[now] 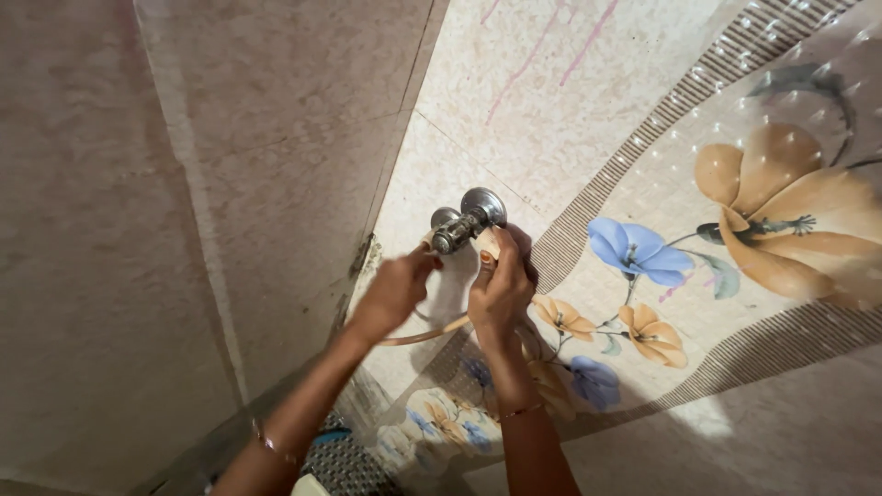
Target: Scrubbing and cleaning a bathroom faucet and adjacent pipes using a toothbrush and a cloth.
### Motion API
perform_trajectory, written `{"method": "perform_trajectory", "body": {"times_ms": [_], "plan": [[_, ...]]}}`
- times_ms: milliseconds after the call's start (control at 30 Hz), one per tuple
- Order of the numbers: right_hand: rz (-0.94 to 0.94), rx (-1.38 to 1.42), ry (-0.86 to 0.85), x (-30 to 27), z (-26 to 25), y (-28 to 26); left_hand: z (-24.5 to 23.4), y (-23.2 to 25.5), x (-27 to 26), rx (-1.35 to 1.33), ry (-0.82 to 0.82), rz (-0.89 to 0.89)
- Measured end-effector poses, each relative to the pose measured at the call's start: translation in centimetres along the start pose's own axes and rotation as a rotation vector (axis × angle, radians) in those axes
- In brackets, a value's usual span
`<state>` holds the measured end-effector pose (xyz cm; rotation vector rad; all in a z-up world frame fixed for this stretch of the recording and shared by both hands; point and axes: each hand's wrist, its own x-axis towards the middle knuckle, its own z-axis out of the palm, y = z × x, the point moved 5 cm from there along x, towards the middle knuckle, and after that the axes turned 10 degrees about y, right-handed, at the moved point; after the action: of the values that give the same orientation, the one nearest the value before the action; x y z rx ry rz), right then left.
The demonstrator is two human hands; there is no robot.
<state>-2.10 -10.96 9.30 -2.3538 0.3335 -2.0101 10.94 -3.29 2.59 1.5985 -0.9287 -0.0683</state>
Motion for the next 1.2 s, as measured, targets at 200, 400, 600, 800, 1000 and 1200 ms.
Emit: {"method": "perform_trajectory", "body": {"times_ms": [200, 400, 600, 800, 1000, 1200], "plan": [[-0.023, 0.021, -0.009, -0.7, -0.1, 0.7, 0.8, 2.8, -4.1, -0.159, 0.099, -0.243], [0.058, -0.042, -0.055, -1.1, -0.2, 1.3, 0.1, 0.6, -4.2, -0.349, 0.256, -0.431], [0.061, 0.001, -0.036, -0.6, 0.2, 1.3, -1.9, 2.8, -4.0, -0.273, 0.289, -0.387], [0.102, 0.0, -0.066, -0.9, 0.1, 1.2, 1.3, -0.7, -3.9, -0.211, 0.307, -0.176], [0.259, -0.095, -0.229, -2.3, -1.5, -0.4, 0.9, 0.3, -8.0, -0.154, 0.211, -0.258], [0.696, 0.235, -0.218, -14.1, -3.2, -3.8, 1.6, -4.2, -10.6, -0.645, 0.252, -0.272]]}}
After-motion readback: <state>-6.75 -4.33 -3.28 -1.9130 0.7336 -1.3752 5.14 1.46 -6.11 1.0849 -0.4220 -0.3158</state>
